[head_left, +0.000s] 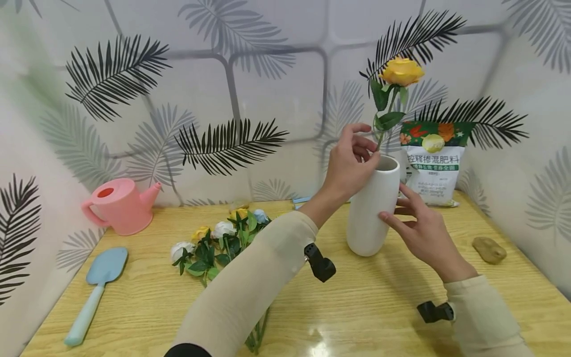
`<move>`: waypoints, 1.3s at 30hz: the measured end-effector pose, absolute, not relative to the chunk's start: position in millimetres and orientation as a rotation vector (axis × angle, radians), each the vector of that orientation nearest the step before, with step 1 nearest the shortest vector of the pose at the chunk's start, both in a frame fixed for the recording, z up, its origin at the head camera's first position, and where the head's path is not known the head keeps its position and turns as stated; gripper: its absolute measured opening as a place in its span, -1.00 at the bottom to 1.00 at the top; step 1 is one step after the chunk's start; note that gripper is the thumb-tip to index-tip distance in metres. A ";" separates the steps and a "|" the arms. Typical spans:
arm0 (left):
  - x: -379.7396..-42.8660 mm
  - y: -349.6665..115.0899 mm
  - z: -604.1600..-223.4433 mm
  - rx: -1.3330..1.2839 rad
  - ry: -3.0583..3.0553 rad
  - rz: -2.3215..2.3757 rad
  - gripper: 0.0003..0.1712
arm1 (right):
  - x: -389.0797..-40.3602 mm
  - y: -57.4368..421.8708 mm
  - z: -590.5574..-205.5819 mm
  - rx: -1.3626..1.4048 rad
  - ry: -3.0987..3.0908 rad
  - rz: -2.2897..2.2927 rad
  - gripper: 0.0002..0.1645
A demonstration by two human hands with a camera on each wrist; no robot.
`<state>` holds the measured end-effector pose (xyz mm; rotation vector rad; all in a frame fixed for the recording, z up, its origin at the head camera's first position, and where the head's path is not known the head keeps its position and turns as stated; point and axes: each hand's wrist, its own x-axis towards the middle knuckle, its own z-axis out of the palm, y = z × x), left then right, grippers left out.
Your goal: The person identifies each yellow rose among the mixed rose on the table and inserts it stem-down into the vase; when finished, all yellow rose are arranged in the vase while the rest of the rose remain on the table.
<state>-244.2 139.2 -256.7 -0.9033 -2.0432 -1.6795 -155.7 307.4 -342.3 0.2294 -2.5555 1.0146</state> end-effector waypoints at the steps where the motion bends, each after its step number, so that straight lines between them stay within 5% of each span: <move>1: -244.0 138.9 -257.0 -0.902 -2.046 -1.679 -0.50 | -155.6 307.2 -342.4 0.230 -2.555 1.012 -0.08; 39: -242.4 121.0 -254.8 -0.996 -2.101 -1.628 -0.67 | -155.0 307.6 -339.7 0.212 -2.589 1.007 -0.07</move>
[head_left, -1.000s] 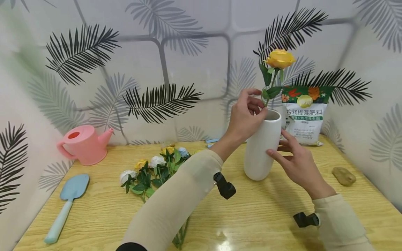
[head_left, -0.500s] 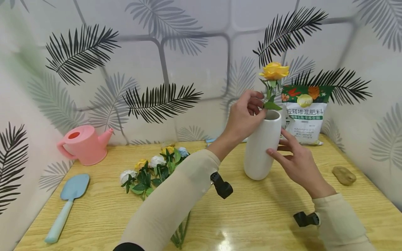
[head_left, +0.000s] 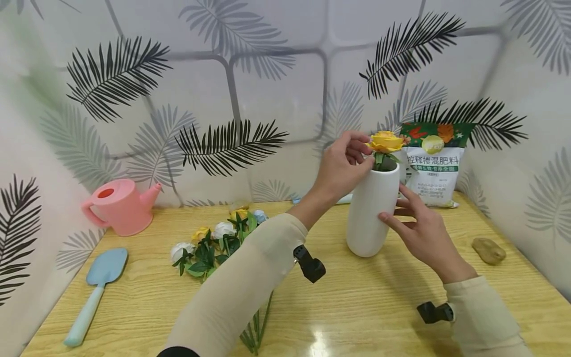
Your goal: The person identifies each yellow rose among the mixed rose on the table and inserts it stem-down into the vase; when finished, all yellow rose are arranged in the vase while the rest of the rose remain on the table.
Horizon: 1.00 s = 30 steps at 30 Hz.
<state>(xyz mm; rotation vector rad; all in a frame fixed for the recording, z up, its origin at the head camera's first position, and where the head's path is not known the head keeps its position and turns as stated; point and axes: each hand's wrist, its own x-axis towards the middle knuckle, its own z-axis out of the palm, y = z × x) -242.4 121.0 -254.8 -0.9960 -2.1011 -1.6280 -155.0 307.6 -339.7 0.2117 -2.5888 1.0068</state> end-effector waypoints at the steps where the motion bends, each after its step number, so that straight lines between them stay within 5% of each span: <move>1: -242.8 119.7 -254.6 -0.994 -2.100 -1.635 -0.67 | -155.3 307.5 -339.9 0.213 -2.586 1.005 -0.07; 30: -240.6 36.3 -307.3 -0.825 -2.130 -1.858 -0.74 | -155.6 306.4 -344.0 0.250 -2.534 0.976 -0.10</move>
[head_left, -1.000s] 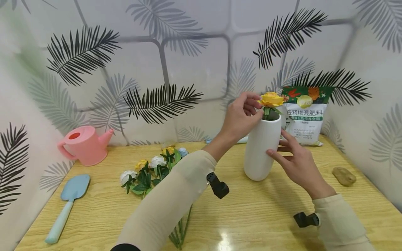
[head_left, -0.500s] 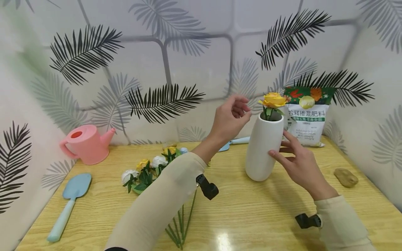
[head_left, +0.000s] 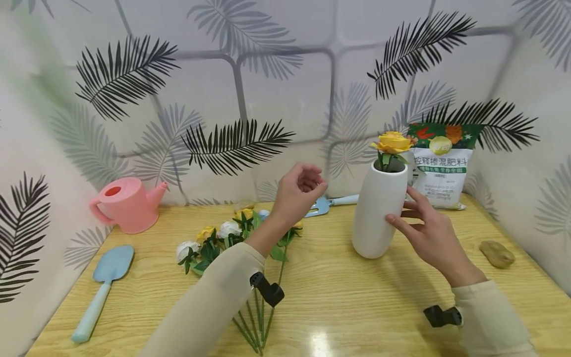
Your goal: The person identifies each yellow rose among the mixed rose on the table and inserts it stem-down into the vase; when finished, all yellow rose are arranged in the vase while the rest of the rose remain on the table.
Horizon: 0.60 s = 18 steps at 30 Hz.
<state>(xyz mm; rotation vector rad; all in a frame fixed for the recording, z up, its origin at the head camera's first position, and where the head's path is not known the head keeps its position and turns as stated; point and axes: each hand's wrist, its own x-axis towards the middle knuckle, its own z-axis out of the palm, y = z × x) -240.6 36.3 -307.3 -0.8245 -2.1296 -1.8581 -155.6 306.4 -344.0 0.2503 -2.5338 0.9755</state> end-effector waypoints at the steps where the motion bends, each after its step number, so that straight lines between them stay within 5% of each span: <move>1: -239.0 31.9 -311.8 -0.810 -2.154 -1.868 -0.75 | -155.7 306.3 -344.0 0.252 -2.533 0.972 -0.10; 18: -204.2 -48.0 -361.0 -0.672 -2.501 -1.854 -0.70 | -156.0 306.1 -343.2 0.236 -2.544 0.970 -0.10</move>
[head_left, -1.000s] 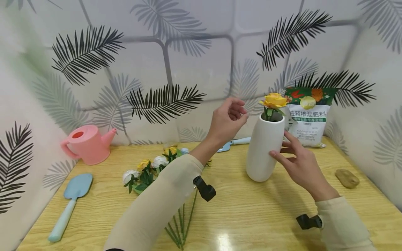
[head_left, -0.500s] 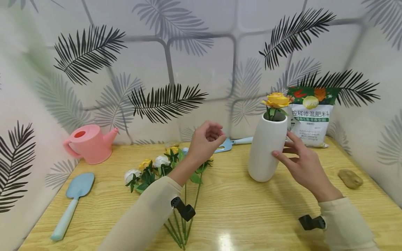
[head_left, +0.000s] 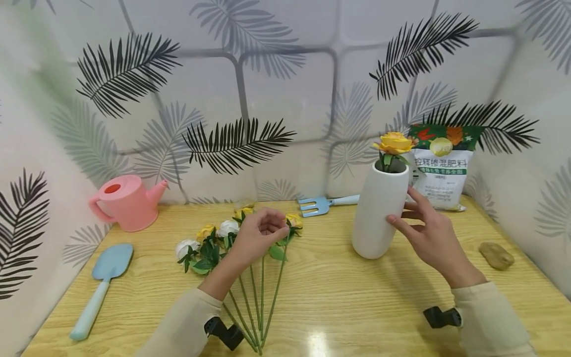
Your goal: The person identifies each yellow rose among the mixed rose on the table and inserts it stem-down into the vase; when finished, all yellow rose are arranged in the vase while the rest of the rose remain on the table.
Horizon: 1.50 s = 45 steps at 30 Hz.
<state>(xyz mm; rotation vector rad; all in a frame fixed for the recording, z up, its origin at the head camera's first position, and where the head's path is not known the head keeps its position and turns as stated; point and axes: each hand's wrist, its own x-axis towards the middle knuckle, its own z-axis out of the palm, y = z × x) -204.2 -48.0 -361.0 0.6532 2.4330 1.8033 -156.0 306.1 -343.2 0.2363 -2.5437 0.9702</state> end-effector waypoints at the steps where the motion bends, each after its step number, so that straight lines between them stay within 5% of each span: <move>1: -202.6 -50.2 -363.3 0.667 2.426 1.787 -0.69 | -155.9 306.3 -343.2 0.237 -2.543 0.971 -0.10; 45: -187.9 -56.2 -408.6 0.615 2.525 1.424 -0.60 | -154.6 306.0 -341.9 0.227 -2.560 0.998 -0.10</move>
